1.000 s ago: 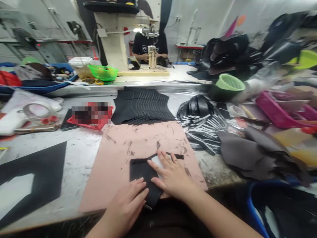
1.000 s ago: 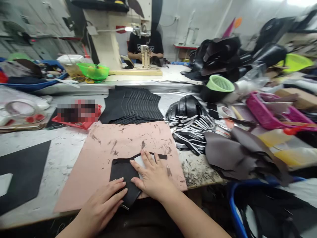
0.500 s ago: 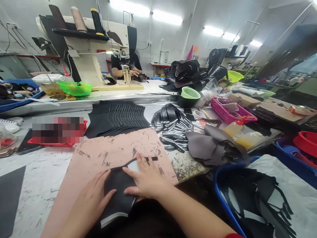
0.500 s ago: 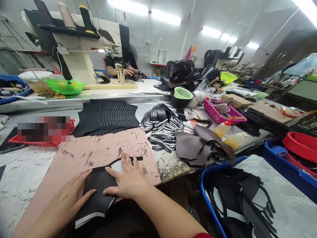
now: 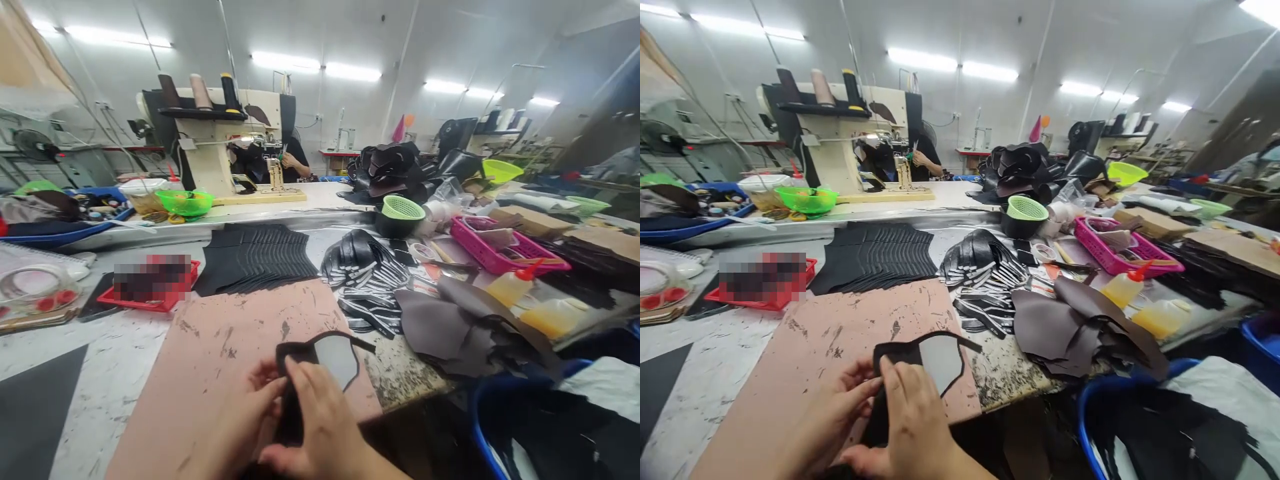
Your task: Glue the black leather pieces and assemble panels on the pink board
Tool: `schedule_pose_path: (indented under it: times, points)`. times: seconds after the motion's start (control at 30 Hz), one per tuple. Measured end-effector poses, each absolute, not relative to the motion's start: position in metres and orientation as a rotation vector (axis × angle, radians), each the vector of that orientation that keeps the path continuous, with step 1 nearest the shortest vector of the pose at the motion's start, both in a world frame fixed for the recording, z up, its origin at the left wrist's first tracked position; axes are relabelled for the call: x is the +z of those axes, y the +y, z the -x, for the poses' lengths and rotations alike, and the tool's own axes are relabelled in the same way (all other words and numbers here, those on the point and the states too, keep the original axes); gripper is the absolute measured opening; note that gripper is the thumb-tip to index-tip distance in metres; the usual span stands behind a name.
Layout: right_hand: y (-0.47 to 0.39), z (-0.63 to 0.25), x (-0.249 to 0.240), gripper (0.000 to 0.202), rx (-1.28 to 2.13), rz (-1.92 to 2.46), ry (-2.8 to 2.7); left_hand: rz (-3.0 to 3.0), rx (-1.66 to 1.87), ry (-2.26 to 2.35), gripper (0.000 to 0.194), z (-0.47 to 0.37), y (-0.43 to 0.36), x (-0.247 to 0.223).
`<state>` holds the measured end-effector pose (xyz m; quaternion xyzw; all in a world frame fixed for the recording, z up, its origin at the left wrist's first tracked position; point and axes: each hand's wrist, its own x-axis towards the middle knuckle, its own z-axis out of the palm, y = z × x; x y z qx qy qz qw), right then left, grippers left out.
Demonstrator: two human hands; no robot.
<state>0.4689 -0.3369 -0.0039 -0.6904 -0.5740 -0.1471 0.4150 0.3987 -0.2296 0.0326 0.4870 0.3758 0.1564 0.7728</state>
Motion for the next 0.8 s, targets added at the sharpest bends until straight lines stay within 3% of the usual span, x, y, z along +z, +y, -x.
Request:
schedule_pose_path:
  times: [0.13,0.23,0.4,0.53,0.67,0.8]
  points:
    - [-0.35,-0.481,0.013,0.058,-0.361,1.737,-1.326,-1.246,0.323,0.579,0.026,-0.408,-0.241,0.051]
    - [-0.369,-0.501,0.028,0.049,-0.271,1.681,-1.277,-1.64,0.518,0.339,0.013,-0.403,-0.241,0.057]
    - [-0.402,-0.524,0.063,0.022,0.022,1.66,-1.373,-2.334,0.993,0.1,0.051,-0.389,-0.232,0.056]
    - [-0.41,-0.528,0.079,0.023,0.09,1.757,-1.511,-2.447,0.916,-0.153,0.013,-0.381,-0.233,0.064]
    - [-0.403,-0.525,0.066,0.025,0.133,1.947,-1.649,-2.348,1.016,-0.059,0.011,-0.372,-0.234,0.063]
    - [-0.399,-0.51,0.054,0.029,0.09,1.815,-1.761,-2.518,0.872,-0.02,0.045,-0.364,-0.232,0.057]
